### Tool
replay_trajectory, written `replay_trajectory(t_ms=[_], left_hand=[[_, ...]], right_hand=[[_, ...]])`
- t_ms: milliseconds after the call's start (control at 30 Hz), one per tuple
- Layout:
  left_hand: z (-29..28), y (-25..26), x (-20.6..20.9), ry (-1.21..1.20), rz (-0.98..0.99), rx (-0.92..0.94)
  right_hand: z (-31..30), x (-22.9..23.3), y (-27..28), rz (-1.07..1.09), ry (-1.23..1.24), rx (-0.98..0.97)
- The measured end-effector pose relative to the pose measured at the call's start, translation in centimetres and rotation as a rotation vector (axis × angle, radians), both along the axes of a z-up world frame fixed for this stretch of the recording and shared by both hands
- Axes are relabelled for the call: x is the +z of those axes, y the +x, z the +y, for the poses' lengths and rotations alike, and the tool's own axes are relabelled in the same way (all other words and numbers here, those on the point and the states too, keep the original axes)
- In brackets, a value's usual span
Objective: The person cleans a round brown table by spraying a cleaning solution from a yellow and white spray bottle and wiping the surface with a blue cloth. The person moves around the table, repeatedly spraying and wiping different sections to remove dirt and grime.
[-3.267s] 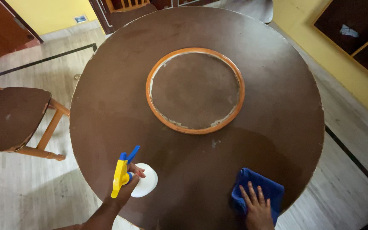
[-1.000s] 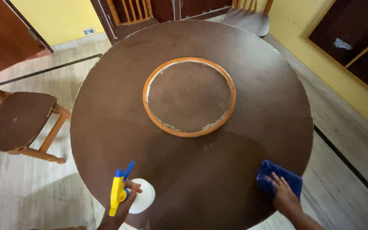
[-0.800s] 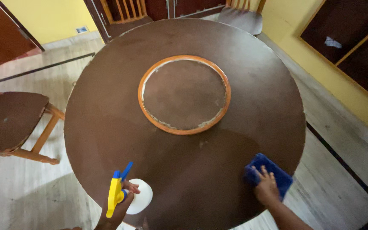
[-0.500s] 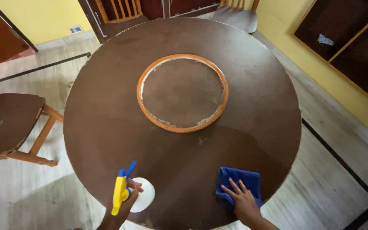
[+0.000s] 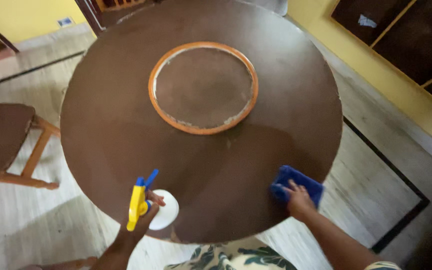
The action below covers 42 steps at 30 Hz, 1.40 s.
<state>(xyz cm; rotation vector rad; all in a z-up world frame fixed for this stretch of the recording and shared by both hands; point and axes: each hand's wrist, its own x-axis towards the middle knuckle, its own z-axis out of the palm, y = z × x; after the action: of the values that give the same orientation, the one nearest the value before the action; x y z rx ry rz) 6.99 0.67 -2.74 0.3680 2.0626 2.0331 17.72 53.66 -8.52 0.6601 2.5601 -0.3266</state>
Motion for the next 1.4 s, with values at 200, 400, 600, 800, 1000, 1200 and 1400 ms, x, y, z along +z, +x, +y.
replay_trajectory(t_ms=[200, 400, 600, 800, 1000, 1200, 1400], left_hand=[[0.8, 1.1, 2.1, -0.095, -0.066, 0.058], [1.1, 1.4, 2.4, -0.127, -0.093, 0.066], [1.7, 1.4, 0.4, -0.139, -0.133, 0.113], [2.7, 1.0, -1.2, -0.047, -0.002, 0.116], [4.8, 0.3, -1.9, -0.095, -0.076, 0.242], [6.9, -0.2, -3.2, -0.080, 0.134, 0.313], [8.3, 1.3, -1.5, -0.125, -0.068, 0.435]], right_hand=[[-12.8, 5.5, 1.7, -0.180, -0.018, 0.209], [-13.9, 10.5, 2.4, -0.141, -0.045, 0.411], [-10.5, 9.1, 2.1, -0.135, -0.053, 0.518], [-3.2, 7.4, 1.8, 0.036, -0.080, 0.542], [6.3, 5.1, 0.5, 0.013, -0.016, 0.389], [13.9, 3.3, -1.5, 0.248, 0.051, 0.487], [14.8, 4.0, -3.7, 0.087, 0.071, 0.236]])
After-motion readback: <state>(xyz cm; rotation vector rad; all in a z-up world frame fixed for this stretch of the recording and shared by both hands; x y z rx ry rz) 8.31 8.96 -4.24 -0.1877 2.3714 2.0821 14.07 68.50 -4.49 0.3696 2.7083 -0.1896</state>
